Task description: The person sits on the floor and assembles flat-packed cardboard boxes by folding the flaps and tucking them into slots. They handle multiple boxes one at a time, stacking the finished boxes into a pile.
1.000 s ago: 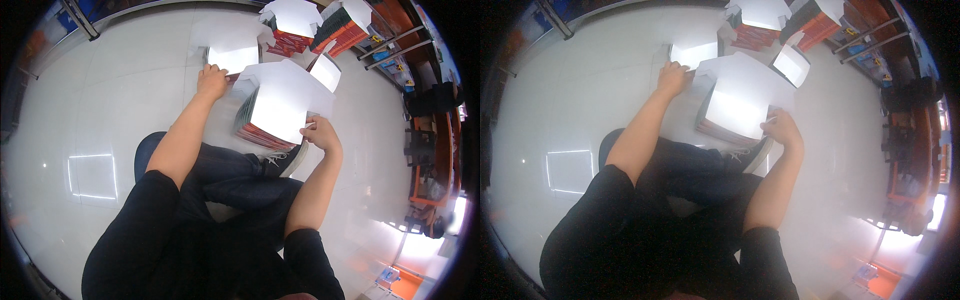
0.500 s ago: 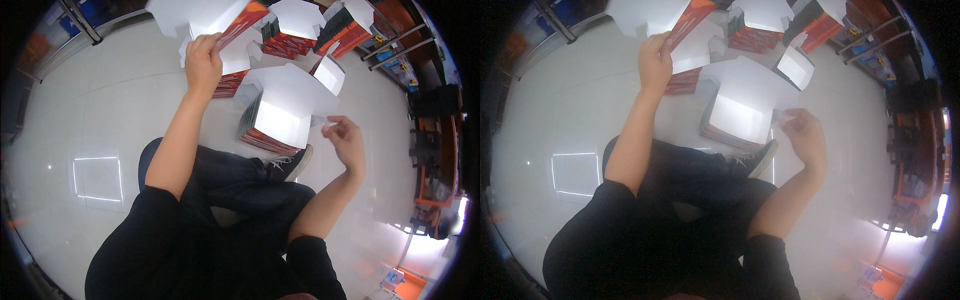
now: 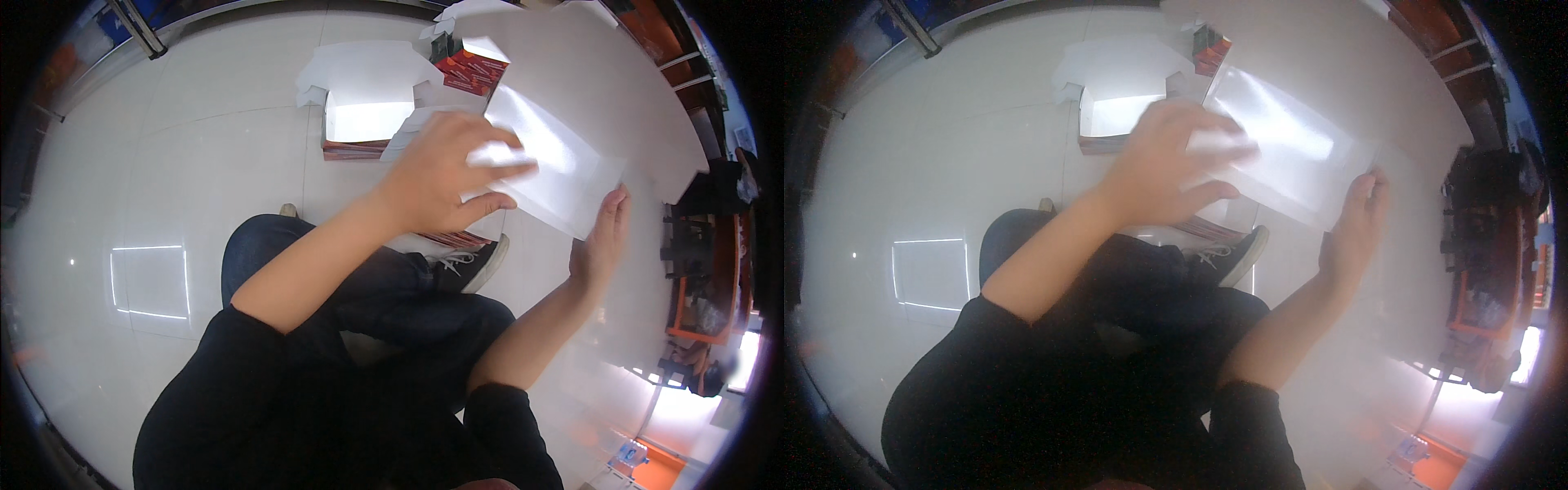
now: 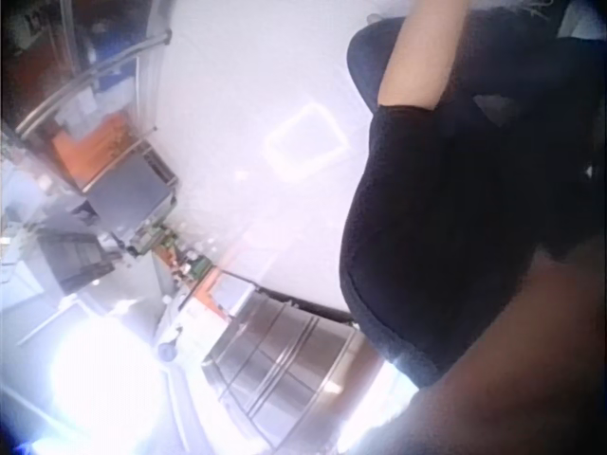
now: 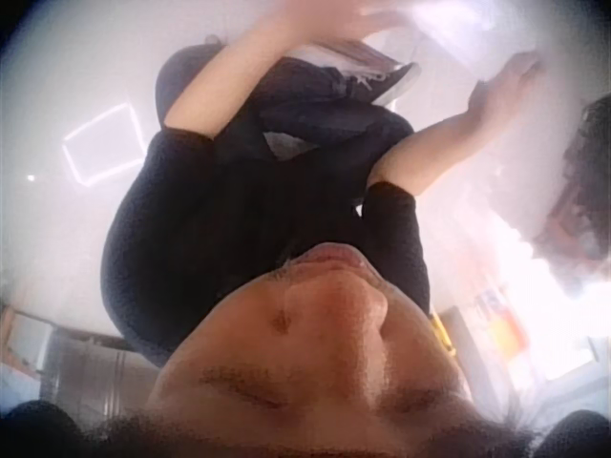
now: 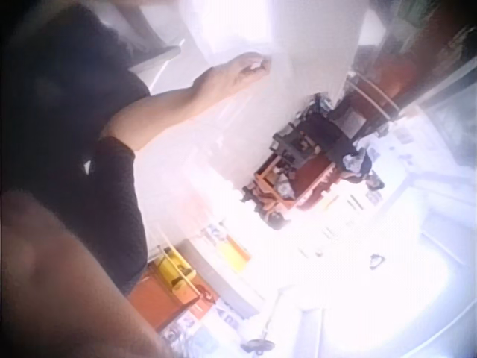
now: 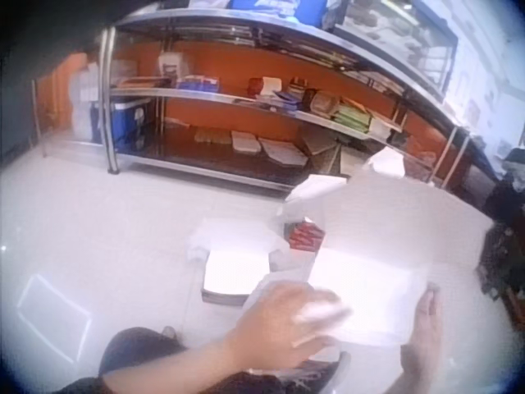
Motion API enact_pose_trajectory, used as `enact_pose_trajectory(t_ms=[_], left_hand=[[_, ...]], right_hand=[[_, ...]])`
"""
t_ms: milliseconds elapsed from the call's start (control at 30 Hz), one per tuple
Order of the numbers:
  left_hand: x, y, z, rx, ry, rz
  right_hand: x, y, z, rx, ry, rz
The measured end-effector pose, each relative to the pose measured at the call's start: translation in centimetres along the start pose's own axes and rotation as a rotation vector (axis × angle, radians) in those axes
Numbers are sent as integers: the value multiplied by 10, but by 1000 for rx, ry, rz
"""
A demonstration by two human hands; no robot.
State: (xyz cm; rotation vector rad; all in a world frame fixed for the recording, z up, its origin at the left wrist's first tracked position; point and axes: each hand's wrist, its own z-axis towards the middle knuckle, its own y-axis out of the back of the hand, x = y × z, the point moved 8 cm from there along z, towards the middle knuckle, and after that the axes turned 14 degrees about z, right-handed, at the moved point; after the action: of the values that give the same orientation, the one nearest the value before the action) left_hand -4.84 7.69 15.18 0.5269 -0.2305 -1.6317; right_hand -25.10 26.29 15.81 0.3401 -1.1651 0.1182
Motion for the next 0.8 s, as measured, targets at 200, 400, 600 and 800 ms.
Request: enact_pose_trajectory(t_ms=[200, 400, 600, 800], left_hand=[[77, -43, -44, 186, 898, -484], [71, -56, -52, 378, 1045, -785], [77, -49, -64, 459, 992, -775], [101, -51, -90, 955, 982, -428]], right_hand=[[-45, -8, 8, 187, -156, 0], [-64, -23, 2, 256, -374, 386], [-74, -20, -5, 309, -390, 204], [-102, -33, -14, 397, -499, 90]])
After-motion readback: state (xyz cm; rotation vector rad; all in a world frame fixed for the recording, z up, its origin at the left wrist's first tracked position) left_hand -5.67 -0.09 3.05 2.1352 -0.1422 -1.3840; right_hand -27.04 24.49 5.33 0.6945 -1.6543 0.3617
